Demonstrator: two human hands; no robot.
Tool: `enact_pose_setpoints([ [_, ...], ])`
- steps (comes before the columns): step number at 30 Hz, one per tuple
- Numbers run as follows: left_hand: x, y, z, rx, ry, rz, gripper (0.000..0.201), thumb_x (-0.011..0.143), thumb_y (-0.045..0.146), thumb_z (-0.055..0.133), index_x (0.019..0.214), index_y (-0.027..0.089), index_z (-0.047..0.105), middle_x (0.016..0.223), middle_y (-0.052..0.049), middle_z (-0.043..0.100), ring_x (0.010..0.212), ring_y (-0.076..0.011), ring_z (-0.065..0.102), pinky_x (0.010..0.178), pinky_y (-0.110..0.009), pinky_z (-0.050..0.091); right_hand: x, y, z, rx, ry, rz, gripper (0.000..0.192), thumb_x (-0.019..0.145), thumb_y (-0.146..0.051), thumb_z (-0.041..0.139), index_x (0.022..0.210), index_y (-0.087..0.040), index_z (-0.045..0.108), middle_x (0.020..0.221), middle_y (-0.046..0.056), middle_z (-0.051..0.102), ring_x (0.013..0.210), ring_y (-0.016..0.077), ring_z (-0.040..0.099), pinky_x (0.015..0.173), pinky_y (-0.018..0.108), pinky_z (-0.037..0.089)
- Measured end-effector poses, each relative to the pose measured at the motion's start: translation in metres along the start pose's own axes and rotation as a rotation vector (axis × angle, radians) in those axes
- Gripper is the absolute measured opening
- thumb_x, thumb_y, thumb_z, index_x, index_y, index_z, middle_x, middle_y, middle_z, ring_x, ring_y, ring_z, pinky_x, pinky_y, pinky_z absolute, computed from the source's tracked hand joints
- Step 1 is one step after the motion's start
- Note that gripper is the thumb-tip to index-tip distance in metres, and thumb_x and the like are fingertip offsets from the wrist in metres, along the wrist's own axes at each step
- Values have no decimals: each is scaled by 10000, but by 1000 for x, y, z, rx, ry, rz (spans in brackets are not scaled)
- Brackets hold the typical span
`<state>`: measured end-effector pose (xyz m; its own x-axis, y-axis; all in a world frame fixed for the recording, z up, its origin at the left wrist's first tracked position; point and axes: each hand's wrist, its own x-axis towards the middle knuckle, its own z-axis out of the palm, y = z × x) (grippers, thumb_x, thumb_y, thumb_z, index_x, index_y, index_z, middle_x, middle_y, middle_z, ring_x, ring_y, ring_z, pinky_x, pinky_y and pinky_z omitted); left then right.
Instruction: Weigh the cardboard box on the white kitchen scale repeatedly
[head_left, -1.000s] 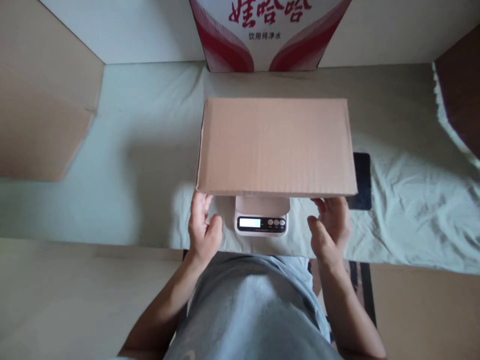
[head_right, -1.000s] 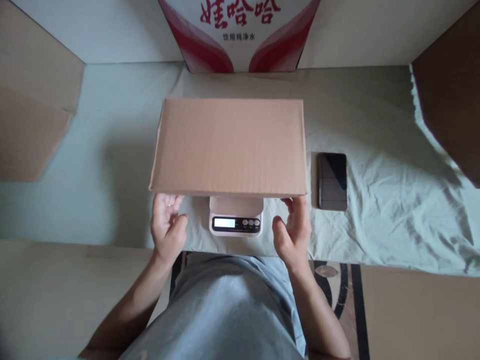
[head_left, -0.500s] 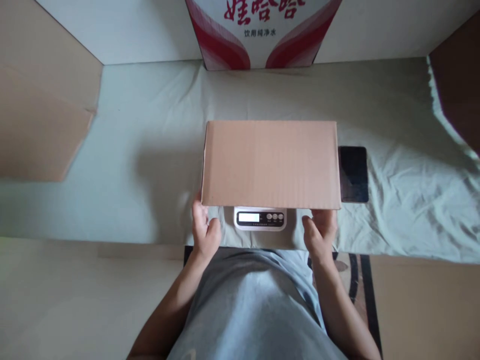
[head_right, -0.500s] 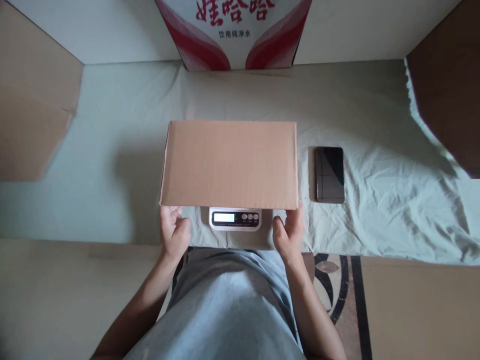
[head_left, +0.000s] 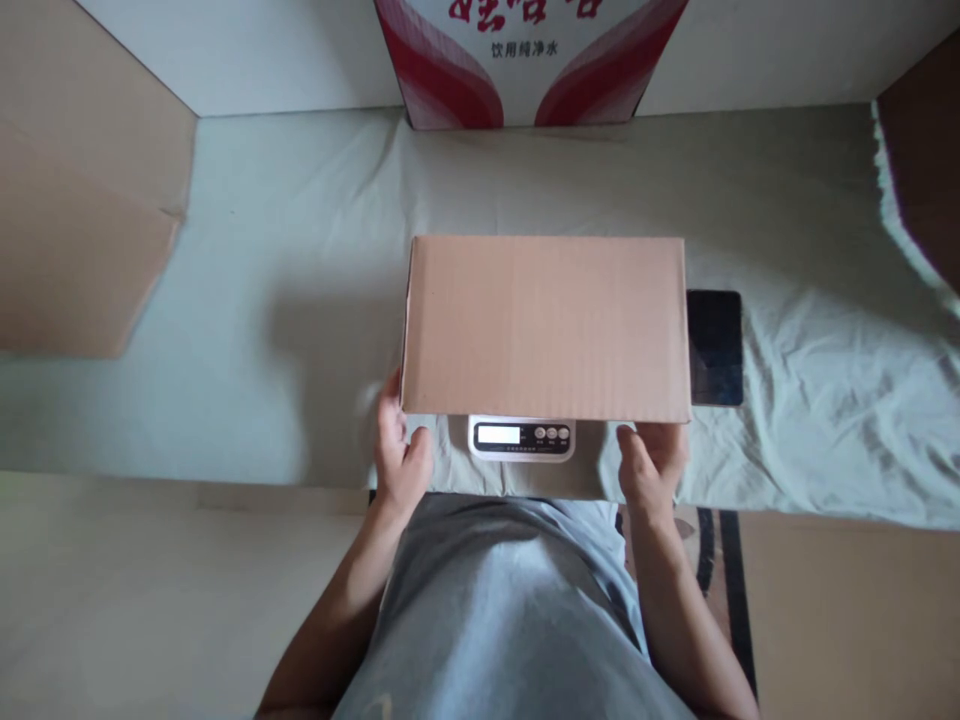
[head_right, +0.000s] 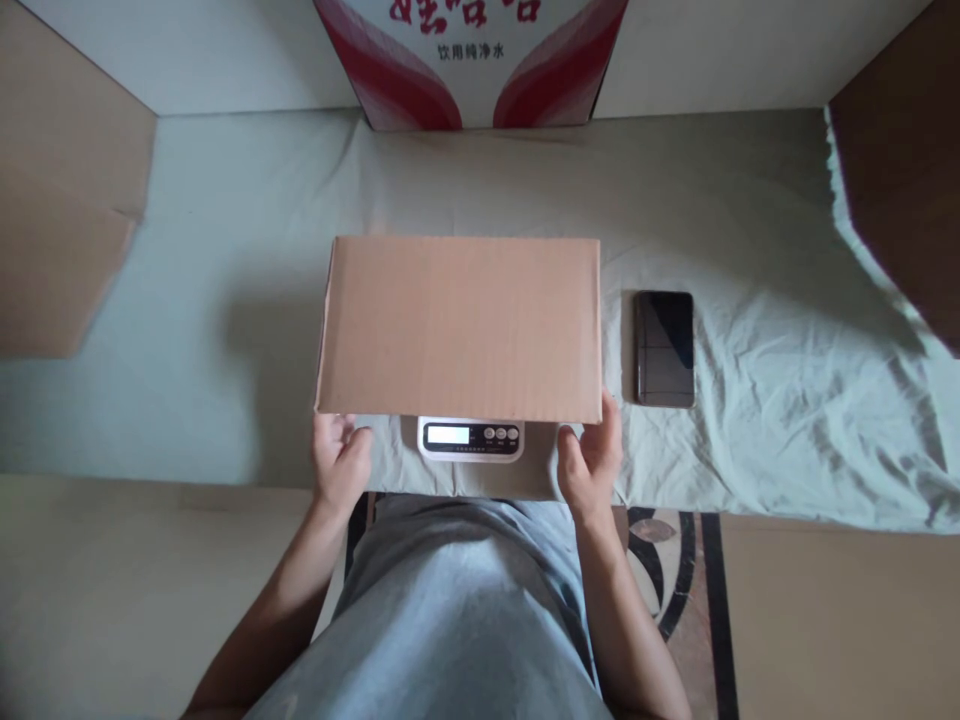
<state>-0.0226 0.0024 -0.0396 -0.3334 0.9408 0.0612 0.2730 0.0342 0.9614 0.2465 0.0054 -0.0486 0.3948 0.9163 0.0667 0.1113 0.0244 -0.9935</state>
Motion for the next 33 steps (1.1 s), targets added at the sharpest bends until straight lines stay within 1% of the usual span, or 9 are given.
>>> enact_pose_setpoints([
  [4,3,35,-8,-119,21,99,592,787,156,525,1358,290,447,1424,-46,504,1340,-230,455,1138,-412,376,2,-31,7,68,75,-131,510,724,-305,626,1228,-246,576,1261,70,595,1187,271,550,1049,507,393],
  [7,4,48,-5,-202,-17,87,487,868,332,465,1353,291,464,1412,-50,515,1327,-245,462,1093,-425,431,5,-45,16,105,27,-151,490,766,-386,570,1233,-238,580,1229,73,603,1184,268,545,1071,500,374],
  [10,11,55,4,-248,-29,94,465,900,419,419,1351,312,458,1368,-39,544,1291,-232,491,1060,-417,461,14,-54,25,87,-18,-174,543,769,-478,552,1269,-267,537,1201,68,593,1173,279,544,1071,519,377],
  [14,39,66,16,-260,-6,211,456,887,464,446,1327,343,458,1353,-10,523,1317,-242,457,1105,-441,404,39,-66,36,121,20,-265,568,725,-517,579,1246,-295,534,1212,54,573,1189,298,536,1043,522,414],
  [17,68,71,23,-197,-18,272,482,895,521,421,1342,343,410,1376,-12,486,1341,-264,434,1122,-478,363,65,-70,44,54,-8,-280,595,726,-589,548,1256,-321,504,1220,54,567,1192,305,541,1037,518,433],
  [20,92,67,31,-110,-24,269,512,910,560,370,1364,322,352,1418,-32,442,1376,-277,391,1100,-486,377,85,-67,53,-8,-70,-301,621,754,-633,503,1300,-342,442,1292,53,535,1251,299,510,1067,503,425],
  [23,107,57,39,-93,-24,238,504,923,549,356,1369,317,336,1441,-38,424,1384,-260,387,1100,-460,379,97,-57,63,35,-101,-326,624,771,-604,513,1316,-311,433,1336,59,521,1283,298,490,1082,507,413],
  [28,116,37,49,-106,-3,161,508,920,548,375,1362,299,352,1451,-60,435,1353,-234,434,1107,-440,372,107,-41,71,69,-130,-290,578,787,-552,539,1299,-294,465,1334,61,534,1308,297,471,1105,526,374],
  [33,120,17,48,-74,-27,90,518,911,570,367,1331,274,426,1421,-80,485,1335,-223,457,1103,-409,384,107,-24,67,26,-201,-181,509,829,-525,494,1290,-310,477,1341,45,538,1265,265,498,1091,489,396],
])
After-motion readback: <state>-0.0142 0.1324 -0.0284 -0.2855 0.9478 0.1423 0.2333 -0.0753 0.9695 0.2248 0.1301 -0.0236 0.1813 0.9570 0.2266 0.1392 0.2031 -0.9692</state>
